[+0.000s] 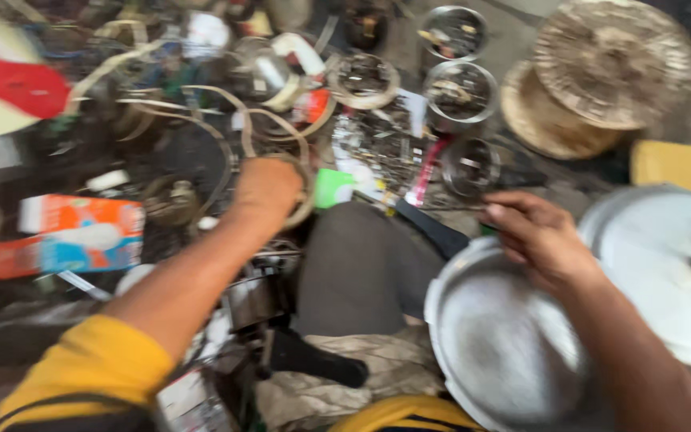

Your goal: The person repairs a pressure cooker by using a screwdriver to remove and replace components from the lid and body, and handling small parts from a container.

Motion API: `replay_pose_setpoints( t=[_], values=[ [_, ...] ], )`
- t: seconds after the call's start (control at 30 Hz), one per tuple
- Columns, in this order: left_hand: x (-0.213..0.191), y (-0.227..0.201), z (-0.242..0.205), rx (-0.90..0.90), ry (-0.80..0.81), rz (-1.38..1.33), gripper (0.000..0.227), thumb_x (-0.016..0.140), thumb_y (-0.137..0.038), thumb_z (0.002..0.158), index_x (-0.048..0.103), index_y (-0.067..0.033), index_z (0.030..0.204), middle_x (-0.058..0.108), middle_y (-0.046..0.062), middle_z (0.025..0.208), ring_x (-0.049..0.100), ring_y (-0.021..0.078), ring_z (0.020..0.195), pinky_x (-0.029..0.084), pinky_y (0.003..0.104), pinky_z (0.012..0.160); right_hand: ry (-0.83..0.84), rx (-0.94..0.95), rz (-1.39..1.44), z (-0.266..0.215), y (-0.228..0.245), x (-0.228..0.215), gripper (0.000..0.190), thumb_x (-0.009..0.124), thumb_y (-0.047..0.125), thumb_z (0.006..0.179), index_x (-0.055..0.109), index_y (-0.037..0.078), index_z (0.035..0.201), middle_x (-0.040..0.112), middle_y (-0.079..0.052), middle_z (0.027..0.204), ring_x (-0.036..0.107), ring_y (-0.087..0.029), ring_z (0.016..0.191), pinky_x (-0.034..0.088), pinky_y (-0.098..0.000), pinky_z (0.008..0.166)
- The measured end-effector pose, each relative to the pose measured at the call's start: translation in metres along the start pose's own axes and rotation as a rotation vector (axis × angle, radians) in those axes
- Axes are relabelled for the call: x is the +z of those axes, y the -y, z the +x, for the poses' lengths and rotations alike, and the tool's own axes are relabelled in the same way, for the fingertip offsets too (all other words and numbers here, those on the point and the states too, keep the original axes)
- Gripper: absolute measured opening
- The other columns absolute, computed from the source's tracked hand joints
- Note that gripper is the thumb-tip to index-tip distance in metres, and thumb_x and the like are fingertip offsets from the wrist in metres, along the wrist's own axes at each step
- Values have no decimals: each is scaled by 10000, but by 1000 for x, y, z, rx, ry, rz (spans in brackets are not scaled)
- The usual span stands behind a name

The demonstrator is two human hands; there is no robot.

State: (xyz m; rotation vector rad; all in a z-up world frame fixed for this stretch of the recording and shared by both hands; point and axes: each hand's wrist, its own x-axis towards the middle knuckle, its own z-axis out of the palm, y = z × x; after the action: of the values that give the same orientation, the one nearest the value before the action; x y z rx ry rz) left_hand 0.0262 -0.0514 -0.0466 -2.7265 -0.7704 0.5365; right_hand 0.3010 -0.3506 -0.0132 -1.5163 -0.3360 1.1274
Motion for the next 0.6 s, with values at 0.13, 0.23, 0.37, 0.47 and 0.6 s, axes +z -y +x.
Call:
replay_pose_setpoints(
  t=[0.13,0.23,0.37,0.47,0.6],
  values=[
    [2,6,1,13,69,19,192,636,-135,895,808,-159,978,782,62,1046,764,250,966,613,399,750,11,-36,-94,1,-4,-2,287,718,63,887,680,55,1171,750,-64,1035,524,-30,579,360,-194,425],
    [-19,7,-11,-31,64,8,194,630,-128,901,810,-154,968,786,63,1031,767,251,961,618,396,754,33,-20,-85,-1,-4,2,248,744,43,867,678,70,1105,773,-69,1047,579,-32,625,363,-183,428],
    [-74,-1,-47,-158,-248,-144,180,659,-221,896,787,-113,960,772,109,943,755,285,806,598,421,657,26,-85,-42,-3,-6,8,167,772,4,858,701,59,998,783,-96,1010,689,-67,778,454,-188,521],
    [-110,-41,-61,-69,-651,-690,143,749,-240,820,765,-104,860,765,111,833,721,320,730,547,455,665,154,-300,55,-7,-10,12,148,787,-38,863,709,38,963,762,-90,1005,720,-110,895,596,-235,808],
    [-124,-98,-53,219,-379,-1442,157,711,-133,911,731,-76,1056,755,87,883,729,242,705,562,341,644,153,-336,24,-13,-15,17,141,789,-58,846,696,26,910,751,-80,986,716,-129,919,600,-292,878]
  ],
)
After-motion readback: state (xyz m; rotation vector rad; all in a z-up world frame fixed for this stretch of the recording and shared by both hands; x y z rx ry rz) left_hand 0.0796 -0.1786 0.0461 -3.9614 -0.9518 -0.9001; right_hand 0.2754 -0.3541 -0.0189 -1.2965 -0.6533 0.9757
